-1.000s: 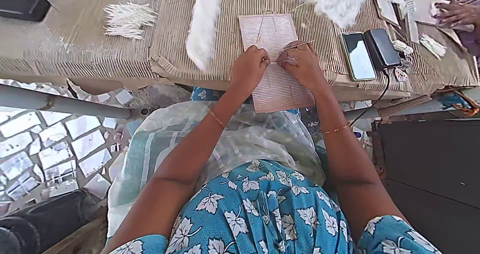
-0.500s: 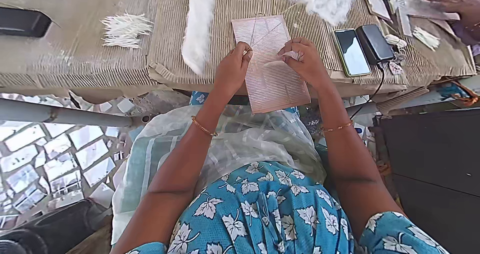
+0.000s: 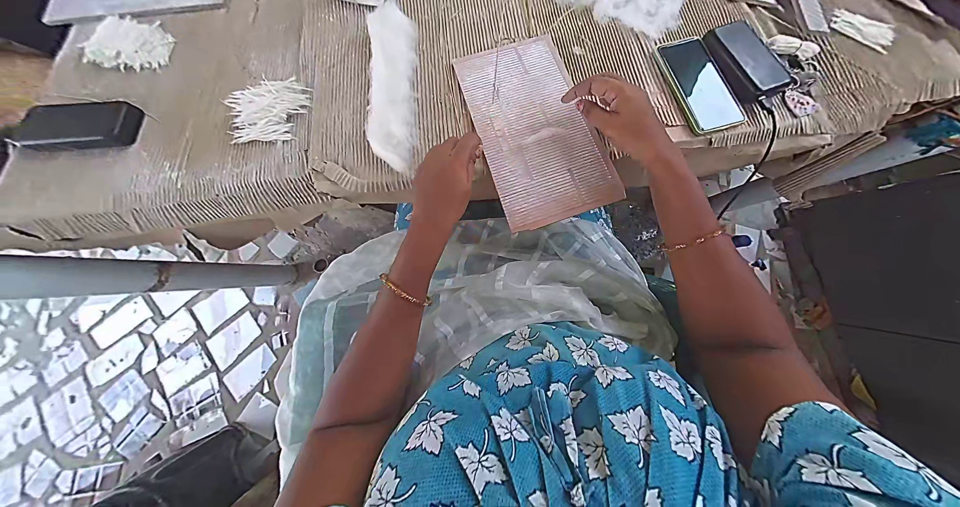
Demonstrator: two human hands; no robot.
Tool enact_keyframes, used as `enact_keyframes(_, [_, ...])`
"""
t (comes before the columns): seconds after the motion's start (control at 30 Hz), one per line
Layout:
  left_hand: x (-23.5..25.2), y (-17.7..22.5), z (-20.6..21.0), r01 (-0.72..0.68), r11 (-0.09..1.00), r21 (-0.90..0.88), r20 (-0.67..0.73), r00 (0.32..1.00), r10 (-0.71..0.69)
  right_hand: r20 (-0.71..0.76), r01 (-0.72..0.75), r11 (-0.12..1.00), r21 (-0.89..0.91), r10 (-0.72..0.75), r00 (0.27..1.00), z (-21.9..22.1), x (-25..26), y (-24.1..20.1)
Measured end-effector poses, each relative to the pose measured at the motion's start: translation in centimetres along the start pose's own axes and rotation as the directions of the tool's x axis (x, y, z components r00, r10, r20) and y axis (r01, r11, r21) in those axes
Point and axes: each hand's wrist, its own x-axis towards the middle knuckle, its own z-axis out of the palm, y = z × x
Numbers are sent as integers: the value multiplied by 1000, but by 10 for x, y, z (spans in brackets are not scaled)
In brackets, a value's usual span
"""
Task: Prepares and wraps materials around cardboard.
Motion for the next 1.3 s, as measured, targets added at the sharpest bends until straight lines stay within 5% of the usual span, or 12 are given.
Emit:
enact_keyframes(0.27, [-2, -1, 3, -71, 995, -69, -46, 997, 68, 120, 27, 999, -43, -22, 993, -2, -2, -4])
enact_keyframes(0.5, [-30, 4, 6, 51, 965, -256, -69, 995, -71, 272, 108, 969, -224, -44, 961, -8, -54, -23])
enact_keyframes(0.7, [-27, 13, 12, 48, 927, -372, -45, 997, -70, 33, 31, 967, -251, -24, 999, 23, -89, -22])
enact_keyframes(0.93, [-12, 12, -4, -29, 879, -475, -194, 978, -73, -58, 22, 968, -251, -38, 998, 29, -43, -36])
enact_keyframes(1.1, [1, 13, -22, -101, 915, -390, -373, 926, -56, -147, 38, 928, -371, -100, 984, 49, 14, -40])
enact_keyframes(1.3, [3, 10, -8, -125, 981, -148, -240, 967, 87, -30, 152, 786, -600, -212, 977, 40, 8, -22])
